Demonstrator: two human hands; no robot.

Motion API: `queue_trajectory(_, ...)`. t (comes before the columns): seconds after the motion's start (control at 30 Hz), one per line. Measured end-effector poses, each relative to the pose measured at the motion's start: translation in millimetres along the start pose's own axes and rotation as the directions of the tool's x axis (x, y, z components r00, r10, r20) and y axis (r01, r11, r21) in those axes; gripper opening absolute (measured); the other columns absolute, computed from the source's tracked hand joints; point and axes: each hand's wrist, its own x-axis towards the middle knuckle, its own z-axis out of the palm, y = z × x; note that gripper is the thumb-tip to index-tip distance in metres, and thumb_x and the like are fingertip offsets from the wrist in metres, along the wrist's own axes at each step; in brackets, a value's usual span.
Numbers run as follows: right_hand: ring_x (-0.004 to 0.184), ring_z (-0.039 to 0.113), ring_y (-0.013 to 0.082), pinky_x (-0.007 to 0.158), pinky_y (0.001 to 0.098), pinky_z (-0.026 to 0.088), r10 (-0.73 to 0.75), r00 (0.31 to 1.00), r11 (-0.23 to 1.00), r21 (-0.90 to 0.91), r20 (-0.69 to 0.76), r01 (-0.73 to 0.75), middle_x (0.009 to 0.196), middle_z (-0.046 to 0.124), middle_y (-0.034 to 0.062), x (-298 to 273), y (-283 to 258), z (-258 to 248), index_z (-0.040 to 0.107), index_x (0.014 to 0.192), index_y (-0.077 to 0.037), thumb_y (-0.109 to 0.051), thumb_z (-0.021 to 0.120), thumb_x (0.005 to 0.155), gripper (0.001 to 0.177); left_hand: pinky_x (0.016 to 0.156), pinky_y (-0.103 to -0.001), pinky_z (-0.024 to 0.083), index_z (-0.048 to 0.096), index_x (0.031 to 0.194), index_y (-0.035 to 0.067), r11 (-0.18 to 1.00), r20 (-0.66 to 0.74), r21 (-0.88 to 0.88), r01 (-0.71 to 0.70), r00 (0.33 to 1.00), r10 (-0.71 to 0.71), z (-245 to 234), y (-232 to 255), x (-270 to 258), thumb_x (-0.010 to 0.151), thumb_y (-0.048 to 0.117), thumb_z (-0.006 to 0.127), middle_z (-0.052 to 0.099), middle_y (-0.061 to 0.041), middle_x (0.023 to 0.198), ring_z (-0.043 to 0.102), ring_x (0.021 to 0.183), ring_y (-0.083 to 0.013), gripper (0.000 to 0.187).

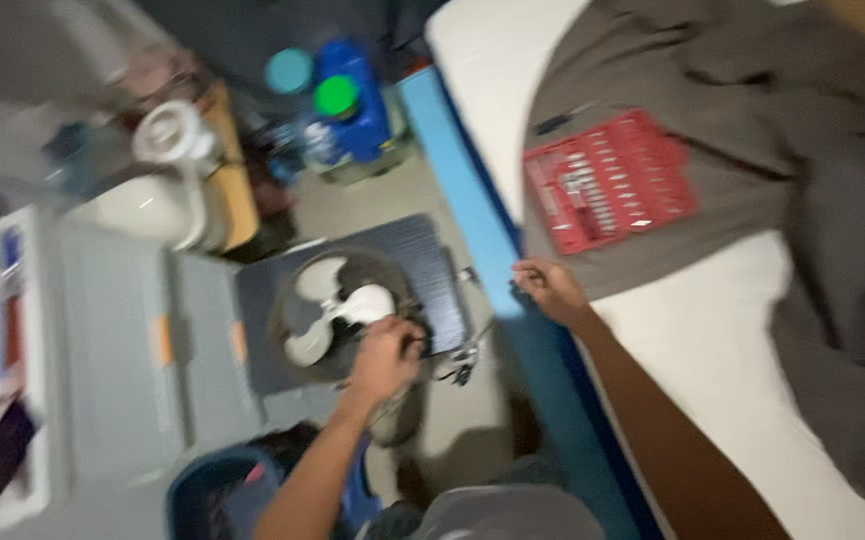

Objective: The person uses a screwdriver to remove screws from the front grille and motor housing of a small electric fan. They detach the front grille and fan blades, then continue unscrewing the rear housing components.

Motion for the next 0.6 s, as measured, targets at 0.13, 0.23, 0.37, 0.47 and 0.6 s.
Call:
queue_trajectory(0.13, 0.092, 0.072, 0.0168, 0.082, 0.0328, 0.057, -0.115, 0.983, 0.981, -0.138, 0.141, 0.134, 0.103, 0.077, 0.0068, 7, -15, 43, 0.072, 0.124, -0.005, -0.042, 0.062, 0.100, 0.045, 0.095, -0.050, 0.047, 0.068, 0.111, 0.007, 1.000, -0.124, -0.011, -0.028, 0.992, 0.027, 1, -5, -21, 0.084, 0.009, 0.066, 0.064, -0.017, 0.113, 0.060, 0.111, -0.0379, 0.027)
queue_trajectory(0.23, 0.099, 0.069, 0.0192, 0.086, 0.0344, 0.056, -0.157, 0.941, 0.985, -0.018, 0.300, 0.170, 0.114, 0.074, 0.0084, 9, -32, 98, 0.064, 0.133, -0.007, -0.045, 0.058, 0.103, 0.050, 0.094, -0.050, 0.045, 0.069, 0.111, 0.008, 0.996, -0.324, -0.014, 0.091, 0.942, -0.090, -2, -17, -35, 0.089, 0.012, 0.064, 0.065, -0.015, 0.113, 0.060, 0.111, -0.0369, 0.023)
queue_trajectory(0.37, 0.093, 0.070, 0.0221, 0.085, 0.0366, 0.057, 0.221, 0.916, 0.962, -0.227, 0.334, -0.149, 0.104, 0.074, 0.0142, 16, -32, 164, 0.052, 0.147, -0.014, -0.049, 0.048, 0.103, 0.056, 0.098, -0.048, 0.045, 0.069, 0.112, 0.006, 0.942, -0.529, -0.181, 0.284, 0.779, -0.336, -7, -48, -56, 0.096, 0.015, 0.061, 0.065, -0.016, 0.114, 0.060, 0.112, -0.0362, 0.020)
queue_trajectory(0.47, 0.099, 0.068, 0.0286, 0.091, 0.0425, 0.054, 0.059, 0.995, 0.965, -0.260, 0.086, -0.034, 0.106, 0.069, 0.0191, 24, -16, 185, 0.059, 0.126, -0.004, -0.047, 0.040, 0.113, 0.049, 0.098, -0.047, 0.045, 0.067, 0.115, 0.004, 0.927, -0.573, -0.226, 0.300, 0.729, -0.375, -26, -79, -75, 0.098, 0.016, 0.059, 0.064, -0.018, 0.114, 0.059, 0.111, -0.0366, 0.022)
queue_trajectory(0.6, 0.105, 0.066, 0.0367, 0.090, 0.0488, 0.053, 0.044, 0.951, 0.944, -0.298, -0.305, -0.139, 0.114, 0.069, 0.0240, 20, 31, 179, 0.061, 0.130, 0.002, -0.045, 0.050, 0.104, 0.055, 0.098, -0.046, 0.046, 0.067, 0.115, 0.004, 0.922, -0.560, -0.240, 0.304, 0.732, -0.388, -52, -120, -90, 0.101, 0.019, 0.058, 0.065, -0.018, 0.114, 0.060, 0.111, -0.0365, 0.023)
